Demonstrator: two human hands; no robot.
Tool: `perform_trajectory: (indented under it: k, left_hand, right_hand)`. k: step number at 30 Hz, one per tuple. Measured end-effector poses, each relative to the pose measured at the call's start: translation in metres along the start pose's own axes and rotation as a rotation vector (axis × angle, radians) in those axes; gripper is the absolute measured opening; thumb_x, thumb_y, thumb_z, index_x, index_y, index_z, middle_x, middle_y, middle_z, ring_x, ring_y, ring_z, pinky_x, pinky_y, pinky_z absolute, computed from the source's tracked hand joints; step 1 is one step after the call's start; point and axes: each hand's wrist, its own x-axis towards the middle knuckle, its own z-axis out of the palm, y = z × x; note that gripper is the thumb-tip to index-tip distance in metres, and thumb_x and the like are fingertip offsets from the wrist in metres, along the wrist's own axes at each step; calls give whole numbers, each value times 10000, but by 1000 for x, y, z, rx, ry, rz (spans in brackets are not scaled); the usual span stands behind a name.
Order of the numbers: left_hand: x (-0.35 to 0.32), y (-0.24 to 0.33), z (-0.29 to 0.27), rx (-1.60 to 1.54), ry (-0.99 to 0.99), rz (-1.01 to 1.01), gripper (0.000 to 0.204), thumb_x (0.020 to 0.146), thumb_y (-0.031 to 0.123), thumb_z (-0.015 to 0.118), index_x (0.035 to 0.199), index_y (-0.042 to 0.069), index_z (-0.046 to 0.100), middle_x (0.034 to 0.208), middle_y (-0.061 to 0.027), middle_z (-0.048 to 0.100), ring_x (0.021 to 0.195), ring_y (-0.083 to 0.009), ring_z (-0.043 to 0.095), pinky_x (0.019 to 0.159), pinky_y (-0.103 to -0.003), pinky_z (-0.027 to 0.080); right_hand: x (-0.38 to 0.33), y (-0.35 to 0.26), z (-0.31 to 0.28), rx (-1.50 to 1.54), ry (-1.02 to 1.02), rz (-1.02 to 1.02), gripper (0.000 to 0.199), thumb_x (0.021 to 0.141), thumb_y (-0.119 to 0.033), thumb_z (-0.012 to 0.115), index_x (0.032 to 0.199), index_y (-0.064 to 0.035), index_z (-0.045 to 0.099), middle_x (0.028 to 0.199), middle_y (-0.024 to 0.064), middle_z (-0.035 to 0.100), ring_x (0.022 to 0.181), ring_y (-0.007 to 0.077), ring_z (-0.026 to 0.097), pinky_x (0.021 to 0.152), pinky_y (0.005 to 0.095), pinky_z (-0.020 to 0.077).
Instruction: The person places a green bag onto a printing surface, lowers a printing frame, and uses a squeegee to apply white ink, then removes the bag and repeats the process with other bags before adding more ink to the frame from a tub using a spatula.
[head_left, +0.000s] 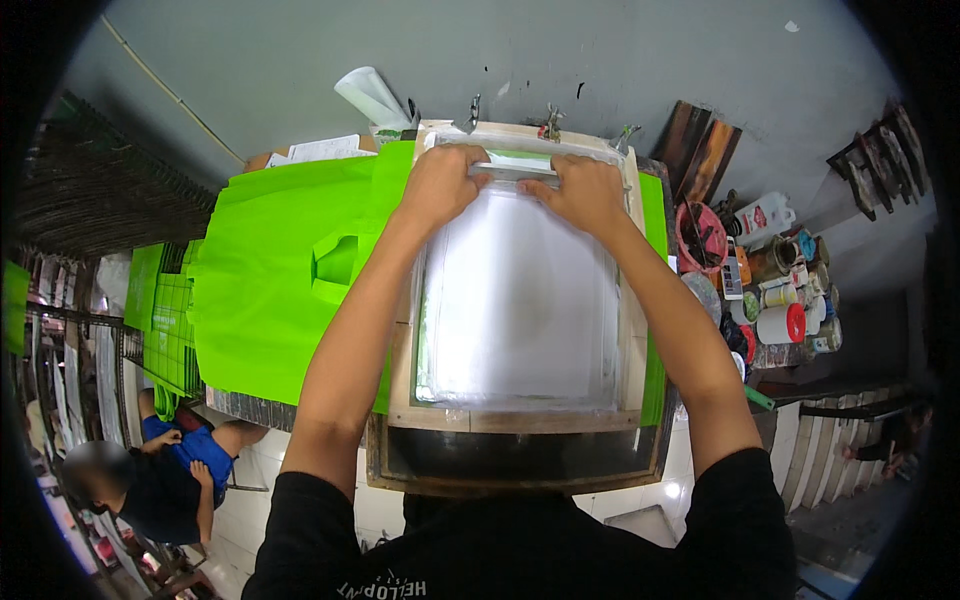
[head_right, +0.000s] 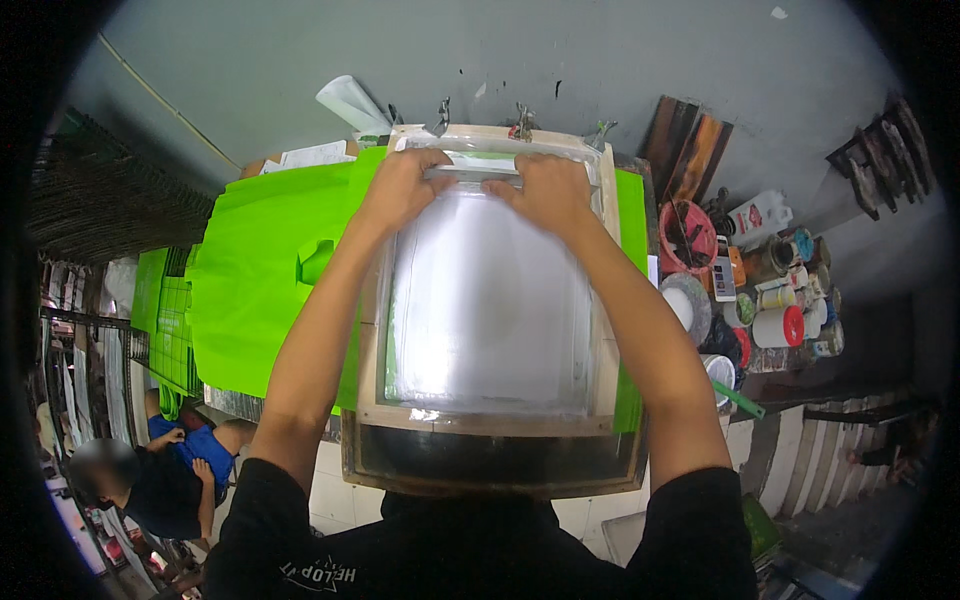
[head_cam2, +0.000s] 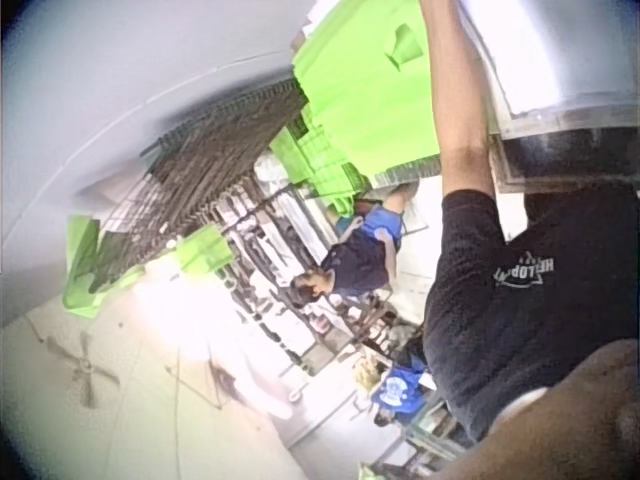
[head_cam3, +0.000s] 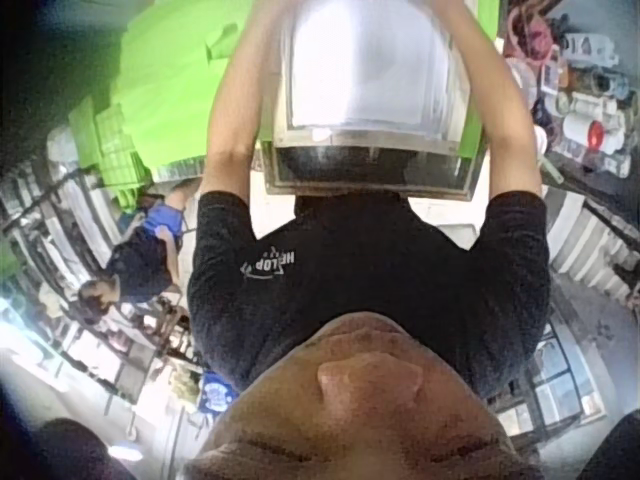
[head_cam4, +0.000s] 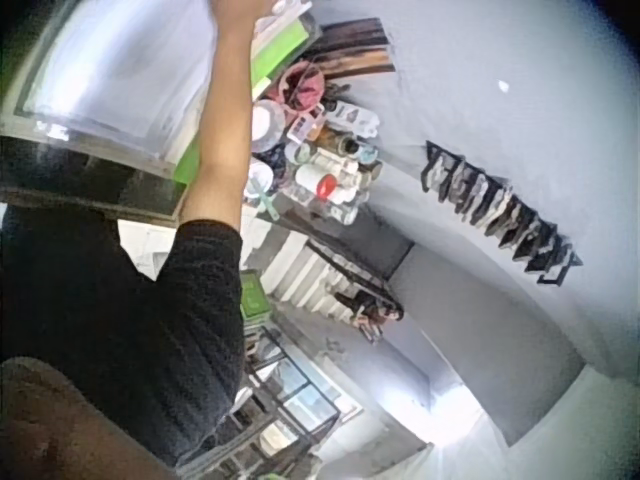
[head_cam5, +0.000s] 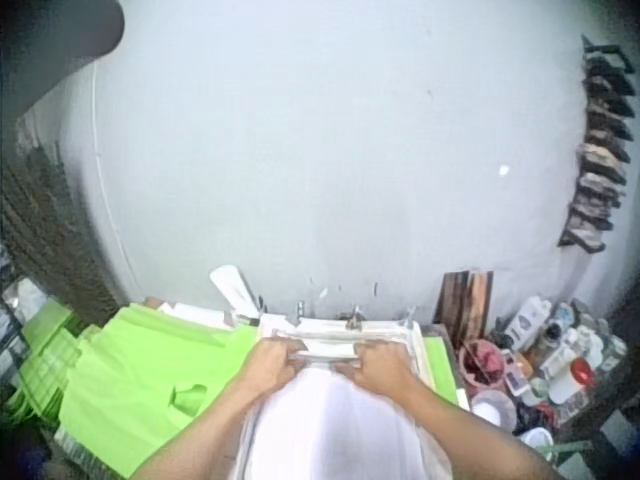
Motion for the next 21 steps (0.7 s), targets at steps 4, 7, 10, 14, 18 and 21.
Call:
perform_trajectory:
  k: [4, 7, 10, 14, 18, 21]
  left_hand:
    - [-20, 9, -3, -76, -119, -161, 248, 841, 224, 774, 1029, 62, 773, 866, -193, 733, 784, -346, 696, 769, -418, 538]
    - [-45, 18, -9, -52, -114, -141, 257, 834, 245, 784, 1023, 71, 777, 842, -207, 722, 746, -329, 697, 731, -406, 534]
    - [-69, 37, -17, -104, -164, -212, 237, 846, 234, 772, 1013, 67, 779, 824, -215, 713, 722, -321, 694, 708, -403, 532]
    - [-110, 55, -25, -98, -192, -193, 212, 856, 208, 765, 997, 50, 779, 824, -212, 712, 708, -323, 691, 694, -396, 534]
    - [-155, 74, -31, -113, -184, -188, 192, 851, 176, 775, 985, 38, 778, 869, -205, 723, 733, -325, 696, 701, -393, 537]
    - [-185, 86, -34, -126, -186, -175, 171, 848, 153, 779, 974, 36, 779, 897, -192, 733, 771, -326, 703, 724, -390, 542]
  right_hand:
    - [-24, -9, -10, 23, -67, -3, 670, 851, -698, 625, 862, -37, 736, 772, 163, 725, 735, 346, 720, 674, 464, 552]
    - [-43, -20, -19, 41, -111, 4, 680, 850, -702, 619, 863, -32, 736, 769, 163, 722, 737, 350, 719, 670, 469, 549]
    - [-67, -29, -28, 54, -141, 8, 673, 856, -695, 616, 854, -32, 732, 757, 160, 716, 725, 353, 713, 661, 470, 547]
    - [-108, -49, -36, 83, -123, -6, 633, 867, -663, 631, 797, -38, 704, 729, 152, 696, 702, 348, 699, 643, 468, 537]
    - [-151, -69, -45, 117, -120, -6, 596, 865, -639, 653, 767, -52, 675, 724, 133, 677, 708, 325, 691, 637, 456, 532]
    - [-184, -83, -52, 123, -137, -5, 575, 855, -628, 670, 787, -57, 673, 737, 117, 669, 713, 306, 686, 631, 439, 527]
